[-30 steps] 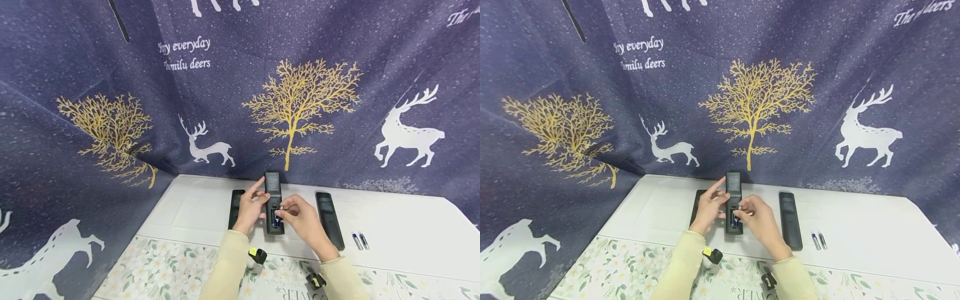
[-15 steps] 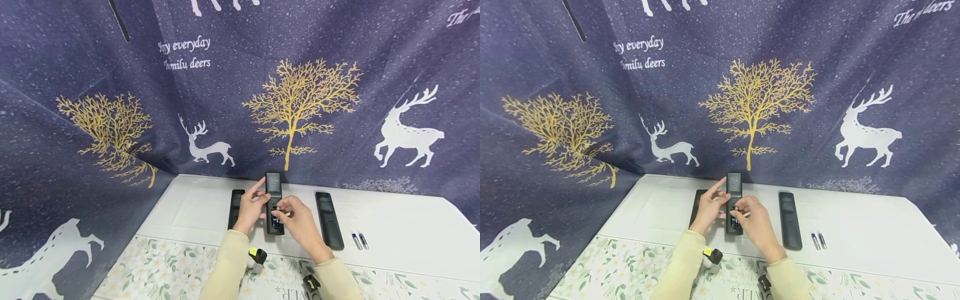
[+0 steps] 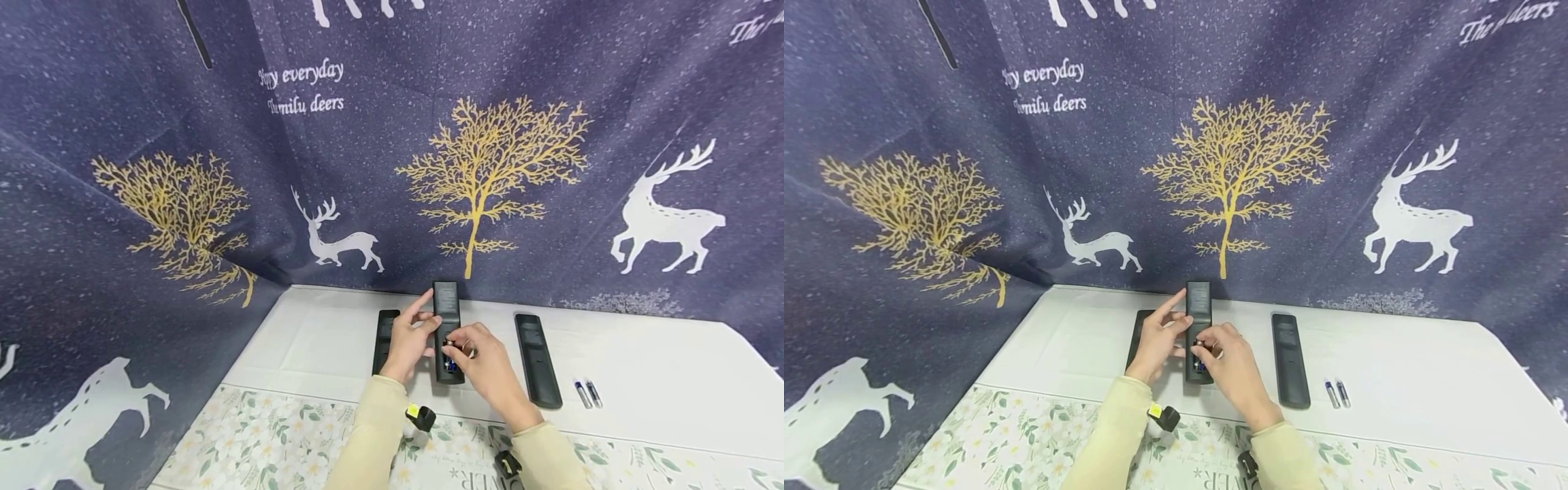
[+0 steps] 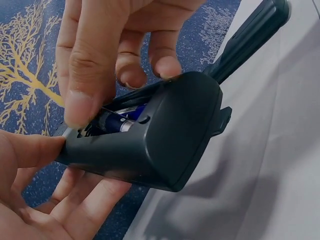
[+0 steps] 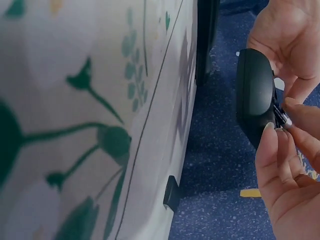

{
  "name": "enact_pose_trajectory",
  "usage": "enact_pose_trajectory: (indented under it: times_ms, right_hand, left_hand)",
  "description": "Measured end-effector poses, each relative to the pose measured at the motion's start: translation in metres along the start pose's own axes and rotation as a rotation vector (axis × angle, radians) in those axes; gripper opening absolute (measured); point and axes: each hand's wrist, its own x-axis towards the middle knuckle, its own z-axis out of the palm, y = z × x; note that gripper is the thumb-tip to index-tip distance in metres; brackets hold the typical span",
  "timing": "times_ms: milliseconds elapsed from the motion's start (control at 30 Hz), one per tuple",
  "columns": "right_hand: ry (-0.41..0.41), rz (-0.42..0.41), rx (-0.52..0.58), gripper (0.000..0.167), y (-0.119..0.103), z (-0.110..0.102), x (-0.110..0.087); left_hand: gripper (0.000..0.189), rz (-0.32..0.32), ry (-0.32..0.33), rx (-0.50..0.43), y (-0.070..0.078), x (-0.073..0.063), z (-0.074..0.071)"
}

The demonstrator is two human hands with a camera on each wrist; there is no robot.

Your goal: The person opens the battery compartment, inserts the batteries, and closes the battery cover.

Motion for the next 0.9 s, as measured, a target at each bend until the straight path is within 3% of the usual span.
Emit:
enact_pose_trajectory:
  times_ms: [133, 233, 400, 500, 900]
  right_hand:
    - [0.086, -0.013, 0.026, 0.021, 0.0038, -0.0015, 0.0013]
    - [0.127, 0.062, 0.079, 0.036, 0.0067, -0.0034, 0.0029]
    - [-0.025, 0.301, 0.287, 0.065, 0.0090, -0.0066, 0.0039]
    - [-0.093, 0.384, 0.352, 0.075, 0.0090, -0.0066, 0.0046]
    - [-0.085, 0.374, 0.337, 0.078, 0.0083, -0.0057, 0.0053]
  left_hand:
    - [0.054, 0.004, 0.000, -0.009, 0.0012, 0.0005, 0.0008]
    - [0.054, 0.010, 0.003, -0.016, 0.0017, 0.0009, 0.0011]
    - [0.054, 0.008, -0.008, -0.027, 0.0016, 0.0009, 0.0020]
    - [0.054, 0.012, -0.018, -0.028, 0.0019, 0.0002, 0.0030]
    - [0.055, 0.016, -0.027, -0.012, 0.0041, -0.0020, 0.0042]
